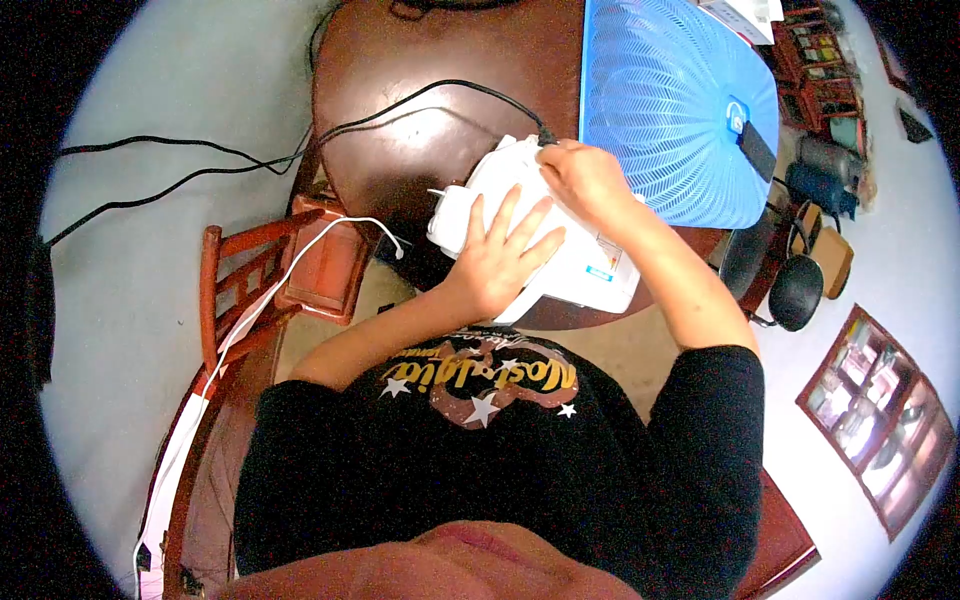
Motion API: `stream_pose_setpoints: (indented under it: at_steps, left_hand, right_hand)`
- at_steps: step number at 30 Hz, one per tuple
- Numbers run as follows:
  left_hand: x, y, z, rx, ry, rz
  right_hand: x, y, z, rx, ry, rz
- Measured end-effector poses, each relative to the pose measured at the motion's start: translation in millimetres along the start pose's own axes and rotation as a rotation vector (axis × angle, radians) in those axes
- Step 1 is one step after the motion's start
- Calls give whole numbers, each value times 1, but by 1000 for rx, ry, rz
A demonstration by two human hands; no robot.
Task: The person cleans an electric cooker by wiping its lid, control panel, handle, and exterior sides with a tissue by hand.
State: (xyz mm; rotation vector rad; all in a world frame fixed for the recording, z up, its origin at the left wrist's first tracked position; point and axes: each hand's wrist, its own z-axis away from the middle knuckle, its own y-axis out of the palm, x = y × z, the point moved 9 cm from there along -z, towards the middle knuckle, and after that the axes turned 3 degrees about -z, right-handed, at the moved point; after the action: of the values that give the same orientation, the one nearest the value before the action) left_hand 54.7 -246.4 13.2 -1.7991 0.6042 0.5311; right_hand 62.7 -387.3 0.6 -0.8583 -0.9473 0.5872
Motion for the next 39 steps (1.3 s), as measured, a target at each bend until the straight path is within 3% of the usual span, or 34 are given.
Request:
stream_pose_setpoints:
  at_steps: [2,4,7,8,10,12,14,21,23,24,26,29,30,32,33,38,39]
  left_hand:
    - [-3,-4,-1,-2,6,11]
    - [-2,-2,-3,51,-10,-31]
    - [-2,-4,-2,14,7,-13]
    - [-2,-4,-1,18,15,-11]
    - [-2,-7,-1,-28,21,10]
    - [-2,-7,-3,-24,20,5]
    - [-4,-5,-4,-7,20,6]
    - [-5,-1,-6,35,28,-37]
    - [-2,-2,-6,28,11,-33]
    - [-2,-3,-5,21,24,-23]
    - [-2,-6,-3,8,20,-5]
    - [-5,1,-6,30,21,-22]
    - [-6,7,-6,58,10,-51]
    - [-6,15,-4,84,-4,-79]
    - [-6,17,-3,81,-16,-88]
    - [-4,15,-2,145,-47,-71]
    - [-4,17,-2,161,-43,-89]
  right_hand:
    - [-10,-10,12,161,-7,24]
    - [-39,-34,26,54,210,-178]
    - [-57,-57,31,-113,397,-235]
    - [-62,-48,34,-119,404,-237]
    - [-54,-30,32,-179,214,-202]
    - [-43,-9,30,-19,292,-243]
    - [-42,-12,24,-121,230,-278]
    - [-112,24,-16,-114,273,-127]
    - [-151,14,-9,-282,424,-460]
    - [-142,-1,-6,-202,525,-594]
    - [-99,-27,-4,-99,466,-558]
    - [-28,-28,-5,-76,1,-184]
    - [-7,-19,-7,-92,-48,-83]
    - [6,18,-14,44,130,213]
    - [7,20,-9,46,129,213]
    - [15,2,8,-75,97,-133]
    - [0,8,9,67,220,-206]
